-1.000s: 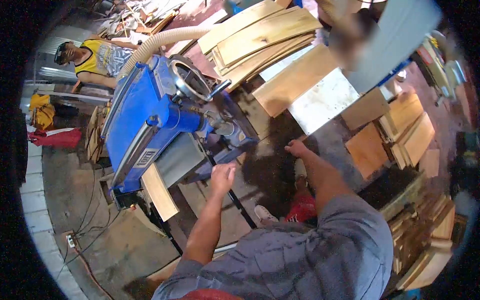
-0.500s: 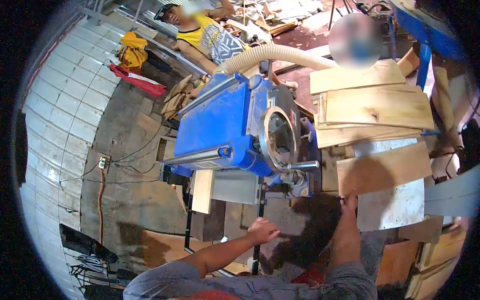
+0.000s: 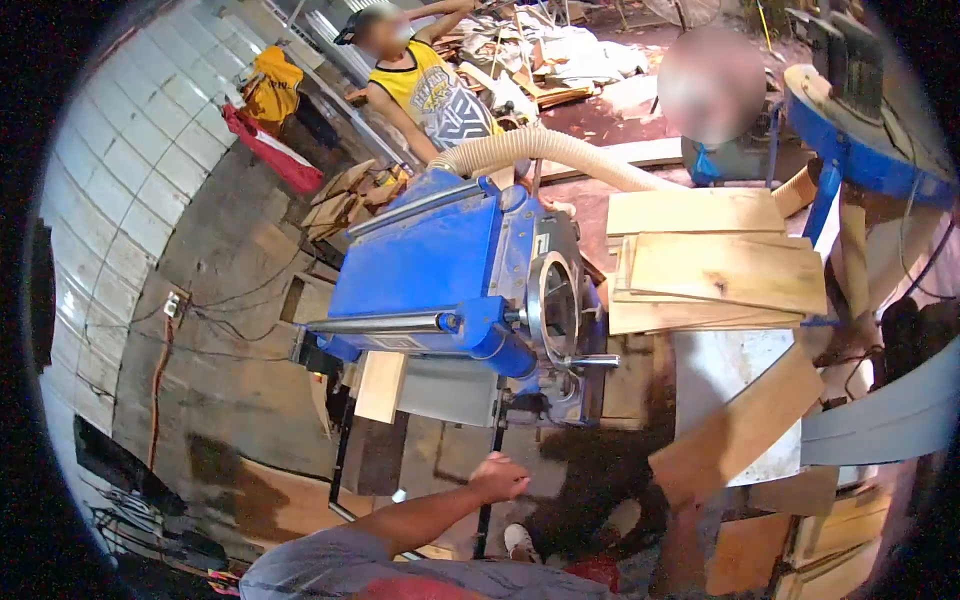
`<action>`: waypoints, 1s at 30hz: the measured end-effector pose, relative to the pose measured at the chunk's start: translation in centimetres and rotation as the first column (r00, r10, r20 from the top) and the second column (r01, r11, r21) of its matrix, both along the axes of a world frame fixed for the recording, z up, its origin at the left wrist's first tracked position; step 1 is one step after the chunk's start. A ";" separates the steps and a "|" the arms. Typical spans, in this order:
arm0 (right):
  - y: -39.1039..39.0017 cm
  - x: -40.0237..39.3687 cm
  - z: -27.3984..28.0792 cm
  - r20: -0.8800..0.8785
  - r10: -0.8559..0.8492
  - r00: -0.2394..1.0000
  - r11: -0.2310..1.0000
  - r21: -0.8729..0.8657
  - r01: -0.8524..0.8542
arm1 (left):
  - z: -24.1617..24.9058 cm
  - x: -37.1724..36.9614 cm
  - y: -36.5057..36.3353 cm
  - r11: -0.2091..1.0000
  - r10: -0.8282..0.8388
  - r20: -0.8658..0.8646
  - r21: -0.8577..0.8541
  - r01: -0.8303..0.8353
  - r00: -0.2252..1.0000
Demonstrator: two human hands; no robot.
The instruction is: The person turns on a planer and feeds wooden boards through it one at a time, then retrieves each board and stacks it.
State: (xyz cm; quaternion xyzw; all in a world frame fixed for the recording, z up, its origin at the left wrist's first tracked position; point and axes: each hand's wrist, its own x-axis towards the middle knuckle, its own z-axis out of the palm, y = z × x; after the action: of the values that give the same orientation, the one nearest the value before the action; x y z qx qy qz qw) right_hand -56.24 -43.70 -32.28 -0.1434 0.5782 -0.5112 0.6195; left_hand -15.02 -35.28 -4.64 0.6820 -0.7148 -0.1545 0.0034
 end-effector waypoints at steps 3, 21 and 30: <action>2.1 -3.3 0.8 -0.051 -0.041 0.998 0.998 -0.040 0.039 | 0.4 0.2 0.1 0.998 -0.062 0.061 -0.017 0.063 0.996; 4.2 -2.6 2.0 -0.050 0.007 0.999 0.995 -0.099 -0.012 | 1.7 -0.4 0.0 0.986 -0.068 -0.026 -0.154 0.063 0.997; 6.6 -4.2 4.3 -0.056 0.103 0.993 0.946 -0.303 -0.115 | 1.5 -0.4 0.3 0.981 -0.042 -0.012 -0.190 0.039 0.999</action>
State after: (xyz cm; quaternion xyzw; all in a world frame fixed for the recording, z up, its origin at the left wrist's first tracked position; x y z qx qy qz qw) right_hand -60.44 -37.10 -28.02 -0.2793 0.4954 -0.5565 0.6056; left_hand -15.41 -34.95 -3.15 0.6626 -0.7400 -0.0910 0.0711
